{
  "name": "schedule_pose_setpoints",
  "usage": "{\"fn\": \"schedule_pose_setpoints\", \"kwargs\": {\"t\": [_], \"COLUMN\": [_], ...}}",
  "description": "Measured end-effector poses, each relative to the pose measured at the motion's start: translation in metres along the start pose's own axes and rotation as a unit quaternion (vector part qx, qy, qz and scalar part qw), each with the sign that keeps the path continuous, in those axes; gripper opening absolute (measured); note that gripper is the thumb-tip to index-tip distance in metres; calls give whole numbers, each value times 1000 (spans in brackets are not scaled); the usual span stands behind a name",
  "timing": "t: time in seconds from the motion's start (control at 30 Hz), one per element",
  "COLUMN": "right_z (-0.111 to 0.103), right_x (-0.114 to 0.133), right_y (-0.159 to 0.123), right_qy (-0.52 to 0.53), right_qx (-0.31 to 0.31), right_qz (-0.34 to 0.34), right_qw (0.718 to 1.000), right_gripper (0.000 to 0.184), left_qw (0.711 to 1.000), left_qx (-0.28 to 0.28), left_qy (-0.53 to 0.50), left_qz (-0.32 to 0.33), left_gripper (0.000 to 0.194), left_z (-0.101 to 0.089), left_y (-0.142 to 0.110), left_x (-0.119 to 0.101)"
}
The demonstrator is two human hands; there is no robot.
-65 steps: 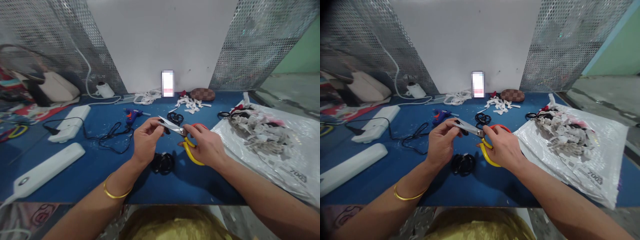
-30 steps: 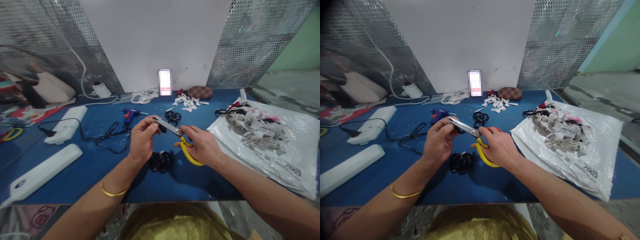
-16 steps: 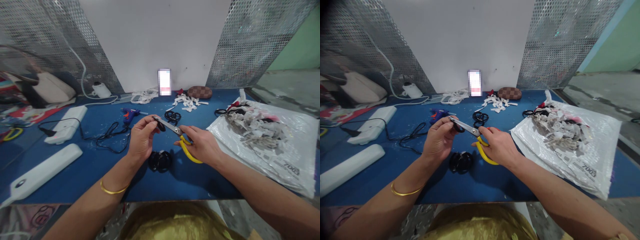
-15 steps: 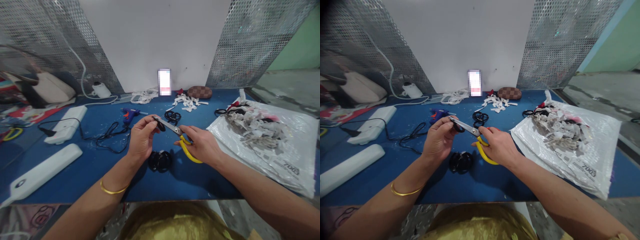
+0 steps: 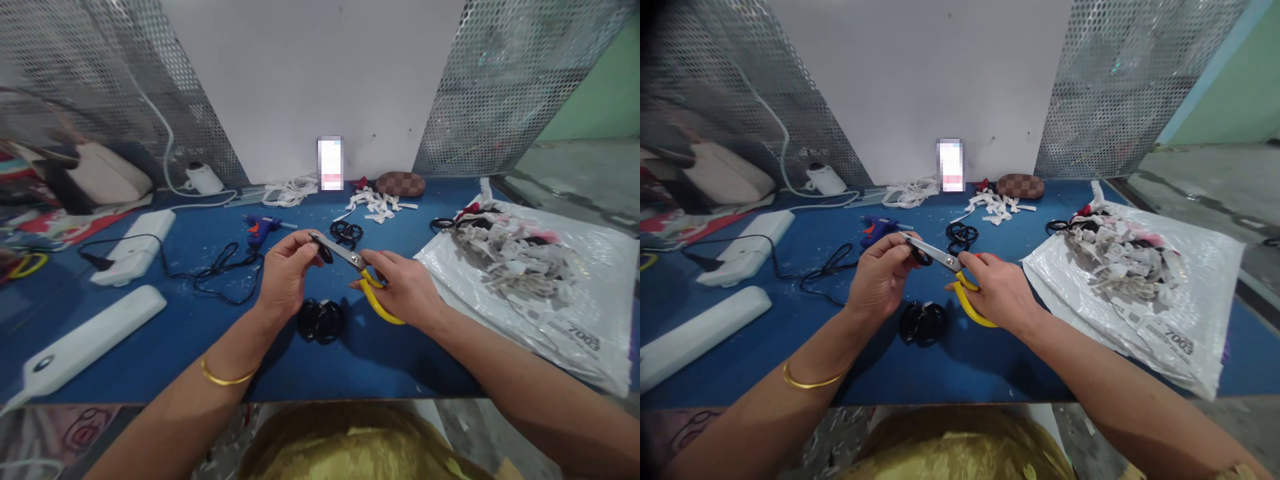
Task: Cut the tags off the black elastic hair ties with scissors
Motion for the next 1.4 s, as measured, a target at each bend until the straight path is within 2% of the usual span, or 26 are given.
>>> {"fn": "schedule_pose_setpoints", "kwargs": {"t": [0.17, 0.4, 0.57, 0.63, 0.7, 0.73, 0.77, 0.87, 0.9, 0.93, 1.0, 1.07, 1.13, 1.2, 1.27, 1.33, 1.4], "right_z": [1, 1, -3, -4, -3, 1, 7, 30, 35, 38, 39, 37, 30, 25, 23, 25, 30], "right_x": [-4, -2, -2, -7, -17, -23, -27, -25, -21, -18, -14, -15, -20, -28, -38, -48, -55], "right_y": [1, 1, 1, 2, 4, 5, 6, 7, 7, 7, 6, 6, 6, 6, 6, 6, 6], "right_qy": [-30, -56, -50, -25, 68, 152, 253, 524, 572, 601, 619, 616, 610, 605, 593, 568, 549], "right_qx": [4, 4, -4, -9, -11, -6, 6, 53, 61, 64, 57, 39, 5, -35, -72, -101, -116], "right_qz": [21, 7, 11, 40, 85, 107, 126, 138, 135, 133, 137, 150, 162, 170, 178, 187, 191], "right_qw": [999, 998, 999, 999, 994, 983, 959, 839, 807, 786, 771, 772, 776, 777, 782, 795, 806], "right_gripper": [36, 37, 37, 37, 36, 36, 38, 50, 55, 57, 56, 50, 44, 42, 41, 41, 40], "left_qw": [1000, 999, 997, 995, 994, 993, 991, 987, 984, 981, 974, 971, 974, 973, 953, 908, 844], "left_qx": [-10, 20, 15, 6, 14, 22, 32, 74, 89, 103, 125, 121, 71, -14, -68, -41, 4], "left_qy": [2, 26, 38, 28, 9, 0, -5, 31, 57, 83, 121, 148, 178, 216, 292, 415, 534], "left_qz": [-8, -26, -71, -91, -111, -120, -129, -141, -141, -141, -142, -140, -121, -83, -47, -30, -45], "left_gripper": [4, 7, 7, 5, 7, 8, 9, 12, 12, 12, 12, 17, 23, 26, 23, 19, 21], "left_z": [-2, 3, 3, 0, 1, 2, 4, 14, 18, 23, 29, 27, 12, -12, -33, -41, -43], "left_y": [0, -1, -2, -2, -2, -2, -3, -8, -11, -13, -16, -15, -8, 3, 14, 28, 39], "left_x": [4, 9, 13, 15, 18, 20, 22, 28, 30, 32, 33, 31, 24, 15, 8, 9, 18]}}
Point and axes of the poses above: each hand's wrist, its own y-axis towards the middle knuckle, its own z-axis out of the palm, x = y × z, the point moved 7 cm from there along y, towards the middle knuckle, and after that the axes turned 13 degrees about x, right-handed, at the moved point
